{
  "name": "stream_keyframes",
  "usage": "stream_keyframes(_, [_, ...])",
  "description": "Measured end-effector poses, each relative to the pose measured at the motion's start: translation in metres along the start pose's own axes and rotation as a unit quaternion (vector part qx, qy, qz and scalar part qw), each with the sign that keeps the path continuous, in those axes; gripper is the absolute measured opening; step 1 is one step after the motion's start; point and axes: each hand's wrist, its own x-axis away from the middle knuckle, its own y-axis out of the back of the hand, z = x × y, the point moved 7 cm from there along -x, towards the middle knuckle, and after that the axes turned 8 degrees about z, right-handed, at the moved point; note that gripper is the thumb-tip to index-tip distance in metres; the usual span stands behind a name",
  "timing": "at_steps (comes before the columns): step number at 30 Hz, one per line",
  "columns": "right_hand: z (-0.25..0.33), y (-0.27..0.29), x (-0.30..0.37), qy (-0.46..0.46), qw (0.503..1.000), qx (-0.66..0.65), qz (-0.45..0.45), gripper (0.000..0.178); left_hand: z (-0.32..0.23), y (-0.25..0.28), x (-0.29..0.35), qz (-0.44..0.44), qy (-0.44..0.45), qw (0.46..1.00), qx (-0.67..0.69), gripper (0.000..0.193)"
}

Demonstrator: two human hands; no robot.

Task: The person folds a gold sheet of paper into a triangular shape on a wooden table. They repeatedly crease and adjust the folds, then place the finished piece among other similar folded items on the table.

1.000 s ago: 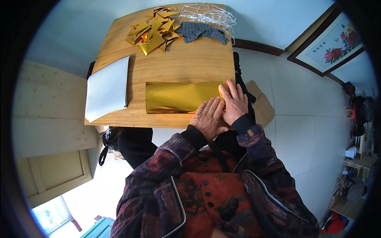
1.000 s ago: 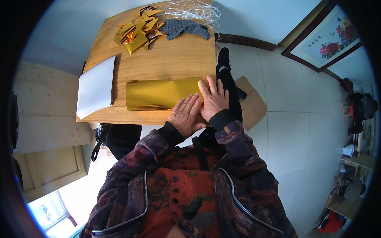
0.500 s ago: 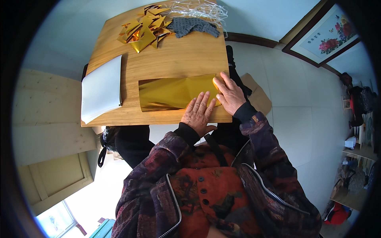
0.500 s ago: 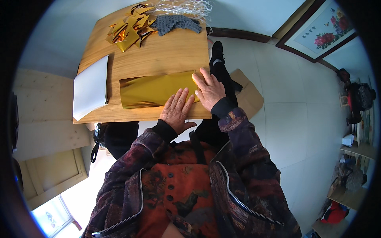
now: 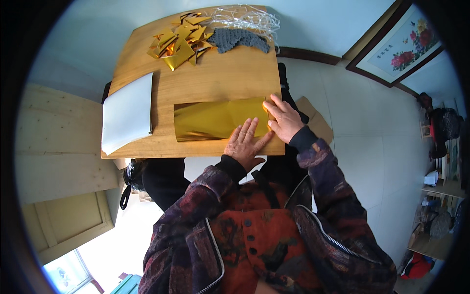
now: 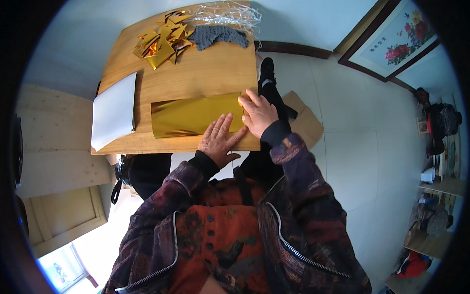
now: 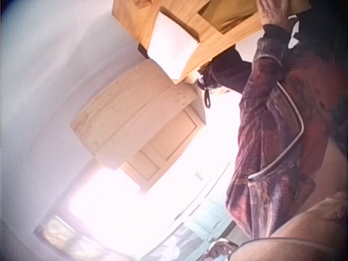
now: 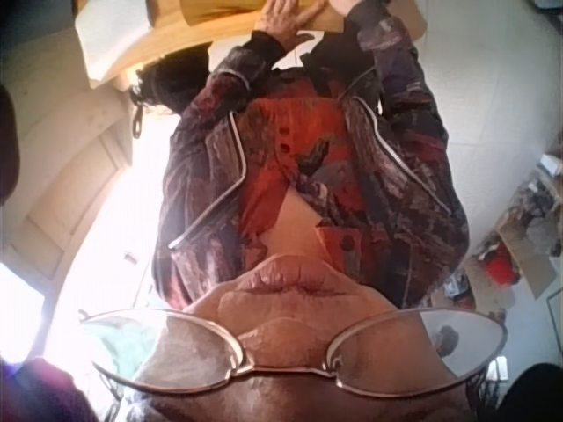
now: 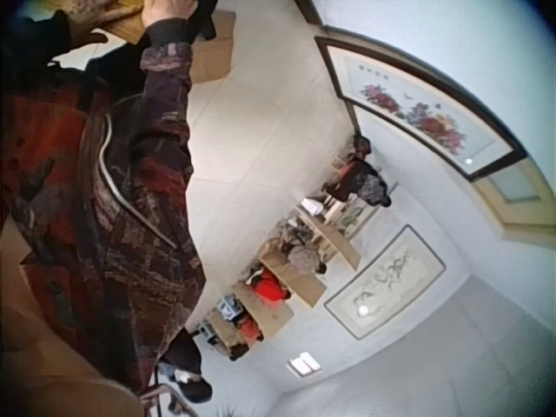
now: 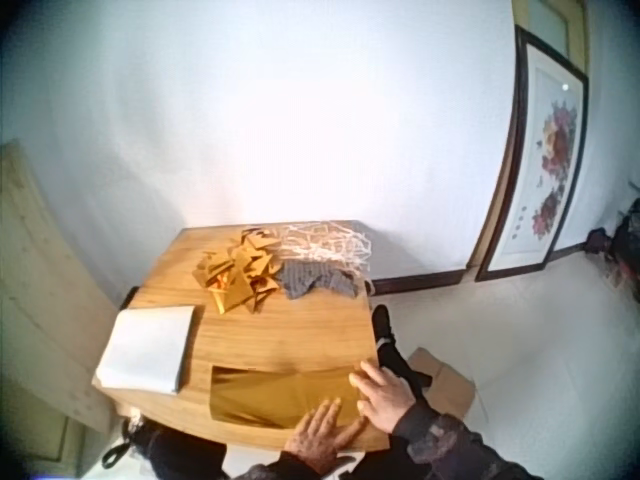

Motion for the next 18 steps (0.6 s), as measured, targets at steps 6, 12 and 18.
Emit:
stream_keyframes(6, [0.058, 0.017, 0.001, 0.050, 0.979, -0.028, -0.196, 0.035, 0.004, -0.009, 0.000, 0.014, 0.004, 1.000, -0.016, 0.071])
stream_keyframes(12, [0.064, -0.015, -0.018, 0.080, 0.979, -0.101, -0.160, 0.034, 0.007, -0.019, 0.001, 0.041, 0.014, 0.999, 0.000, 0.067])
stream_keyframes(18, [0.058, -0.018, -0.019, 0.104, 0.981, -0.061, -0.154, 0.044, 0.021, 0.020, 0.006, -0.015, -0.121, 0.939, 0.322, 0.030])
